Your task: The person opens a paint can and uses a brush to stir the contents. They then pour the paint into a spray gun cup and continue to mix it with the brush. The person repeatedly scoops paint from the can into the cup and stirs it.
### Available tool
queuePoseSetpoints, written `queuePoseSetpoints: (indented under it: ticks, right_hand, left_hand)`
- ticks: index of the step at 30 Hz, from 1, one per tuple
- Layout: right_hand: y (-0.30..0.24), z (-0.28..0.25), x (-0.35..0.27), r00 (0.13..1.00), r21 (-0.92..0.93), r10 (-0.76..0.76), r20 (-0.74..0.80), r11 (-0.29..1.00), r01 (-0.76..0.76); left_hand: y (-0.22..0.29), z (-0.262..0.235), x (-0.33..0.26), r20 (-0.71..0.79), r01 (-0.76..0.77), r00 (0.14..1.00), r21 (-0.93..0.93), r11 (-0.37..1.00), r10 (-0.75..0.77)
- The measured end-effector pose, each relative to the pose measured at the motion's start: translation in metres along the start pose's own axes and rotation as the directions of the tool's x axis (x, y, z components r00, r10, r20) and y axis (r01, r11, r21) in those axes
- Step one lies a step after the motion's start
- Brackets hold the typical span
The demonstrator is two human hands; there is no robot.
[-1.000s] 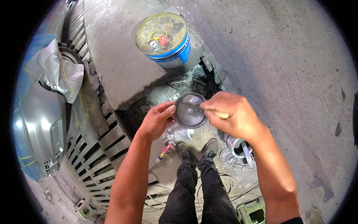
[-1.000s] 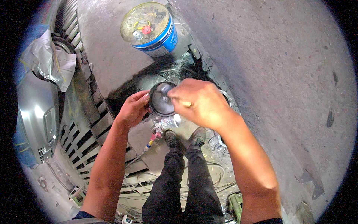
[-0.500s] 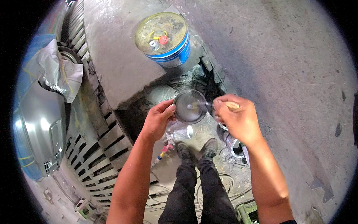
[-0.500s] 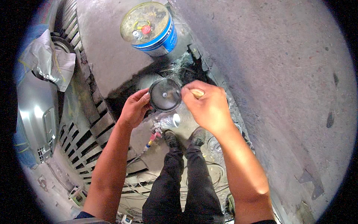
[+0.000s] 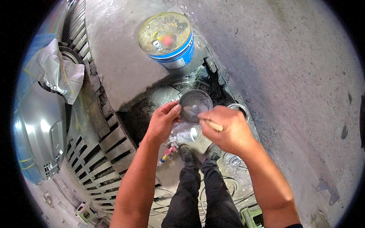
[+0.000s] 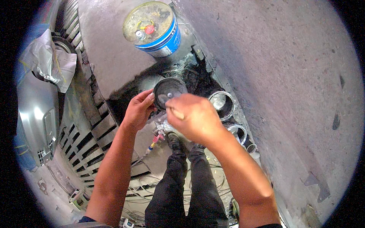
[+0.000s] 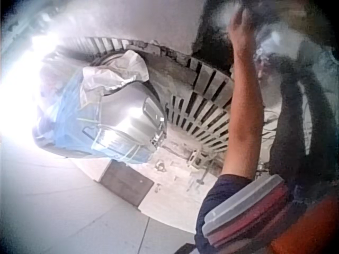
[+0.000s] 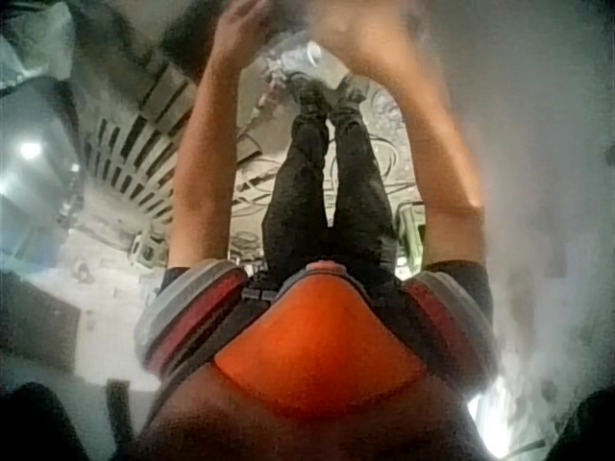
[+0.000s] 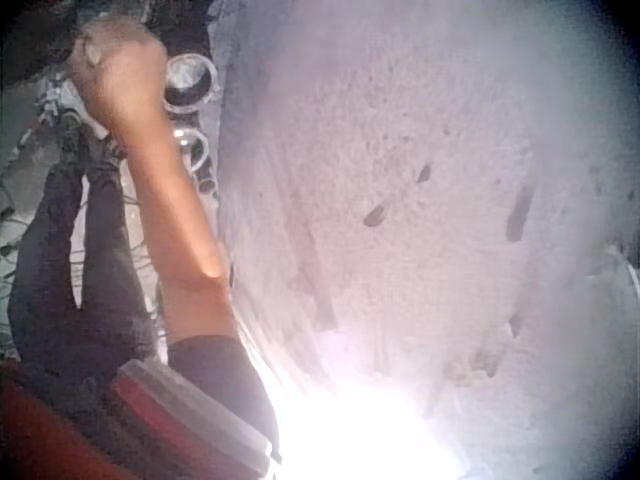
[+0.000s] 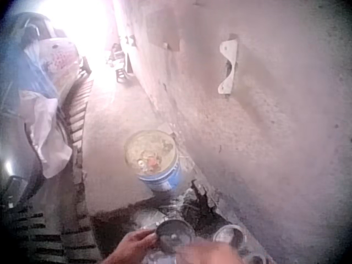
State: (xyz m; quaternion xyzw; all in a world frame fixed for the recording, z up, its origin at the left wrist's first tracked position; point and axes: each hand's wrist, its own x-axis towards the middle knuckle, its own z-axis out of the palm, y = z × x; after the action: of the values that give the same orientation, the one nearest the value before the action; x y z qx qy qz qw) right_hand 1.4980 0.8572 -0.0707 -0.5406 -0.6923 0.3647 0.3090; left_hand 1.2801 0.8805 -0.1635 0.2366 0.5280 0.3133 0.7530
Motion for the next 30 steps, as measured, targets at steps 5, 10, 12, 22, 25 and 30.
queuePoseSetpoints:
  ticks: [5,10,12,22,25,30]
  right_hand:
    - [0.005,-0.001,-0.004,0.998,-0.075,-0.052,0.037,0.996,0.055]
    - [0.012,0.002,0.011,0.981,-0.054,0.101,-0.164,0.992,-0.112]
    - [0.003,0.009,0.006,0.954,0.08,0.228,-0.194,0.973,-0.216]
    - [0.012,-0.001,-0.008,0.854,0.363,0.519,-0.039,0.803,-0.472]
    - [0.007,-0.001,0.002,0.824,0.578,0.566,0.029,0.663,-0.476]
    - [0.013,0.002,-0.01,0.815,0.373,0.569,0.105,0.737,-0.563]
  left_hand:
    - [0.0,-0.004,-0.003,-0.002,-0.001,1.0,0.014,1.0,0.001]
    - [-0.005,-0.007,-0.002,0.002,-0.033,0.999,-0.029,0.999,0.033]
    - [-0.005,-0.008,-0.002,-0.005,-0.045,0.999,-0.017,0.999,0.045]
    - [-0.003,-0.012,-0.003,-0.024,-0.059,0.998,0.039,0.997,0.06]
    - [-0.007,-0.012,0.0,0.01,-0.042,0.999,-0.002,0.999,0.042]
    - [0.001,-0.003,-0.004,0.035,-0.036,0.999,-0.041,0.998,0.038]
